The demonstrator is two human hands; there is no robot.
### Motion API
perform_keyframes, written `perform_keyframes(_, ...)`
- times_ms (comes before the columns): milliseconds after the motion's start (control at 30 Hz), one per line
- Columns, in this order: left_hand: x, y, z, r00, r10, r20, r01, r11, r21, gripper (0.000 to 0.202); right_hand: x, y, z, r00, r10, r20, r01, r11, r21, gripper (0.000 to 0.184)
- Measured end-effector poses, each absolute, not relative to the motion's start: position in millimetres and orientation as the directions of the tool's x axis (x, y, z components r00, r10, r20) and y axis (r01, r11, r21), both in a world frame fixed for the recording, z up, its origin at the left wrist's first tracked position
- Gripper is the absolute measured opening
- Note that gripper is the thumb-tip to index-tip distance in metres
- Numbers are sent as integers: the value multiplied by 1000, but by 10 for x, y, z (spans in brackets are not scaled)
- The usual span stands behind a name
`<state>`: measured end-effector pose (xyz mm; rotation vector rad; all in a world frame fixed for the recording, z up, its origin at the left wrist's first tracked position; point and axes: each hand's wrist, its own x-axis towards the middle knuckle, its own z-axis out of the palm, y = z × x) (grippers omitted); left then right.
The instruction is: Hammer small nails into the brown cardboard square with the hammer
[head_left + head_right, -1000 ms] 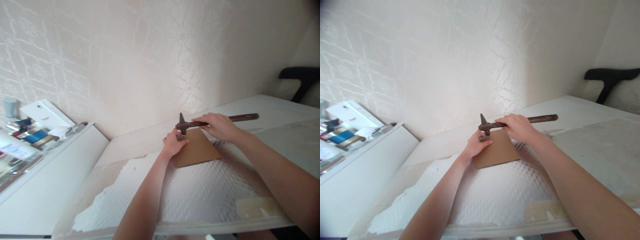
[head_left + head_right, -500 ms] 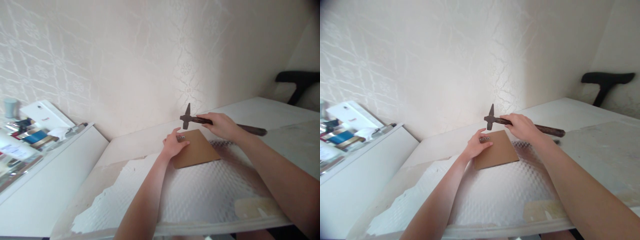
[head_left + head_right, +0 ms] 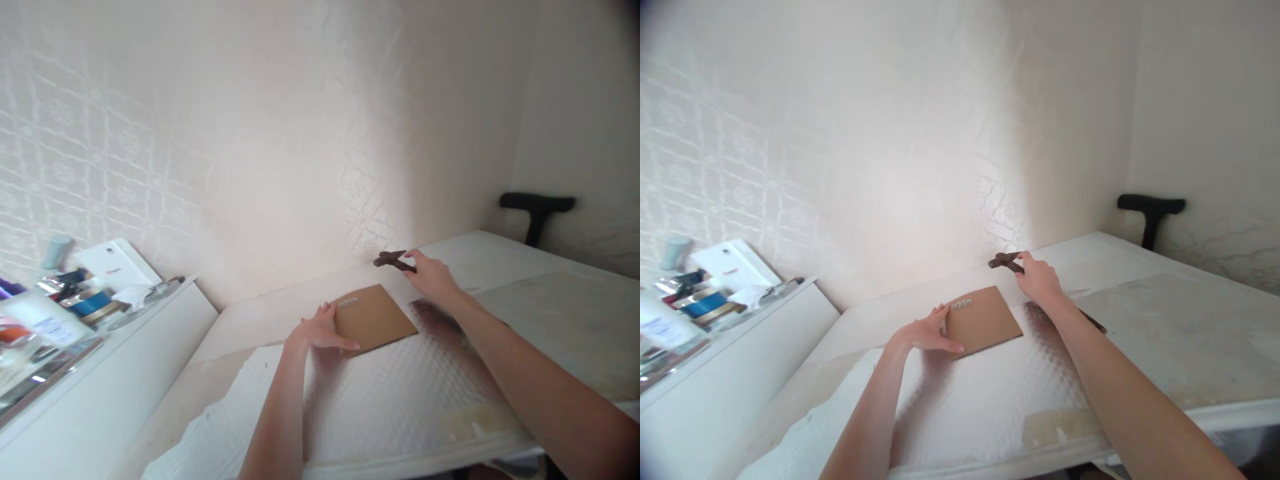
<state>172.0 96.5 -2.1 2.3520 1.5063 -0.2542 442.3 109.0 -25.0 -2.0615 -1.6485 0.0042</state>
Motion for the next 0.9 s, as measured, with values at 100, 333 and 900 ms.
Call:
perform_keyframes(100, 1885, 944, -28, 358, 855, -376, 934, -317, 167, 127, 4640, 1049, -242, 303, 906, 297, 910, -183, -371, 39)
perform_keyframes(333, 2596, 1072, -56, 455, 817, -355, 890, -415, 186, 127, 5397, 933, -317, 458, 843, 281, 872, -366, -324, 38)
perform_keyframes(900, 3843, 1343, -272, 584, 780, -225, 811, -550, 198, 119, 6096, 1246, -459, 504, 805, 314, 861, -437, -261, 43)
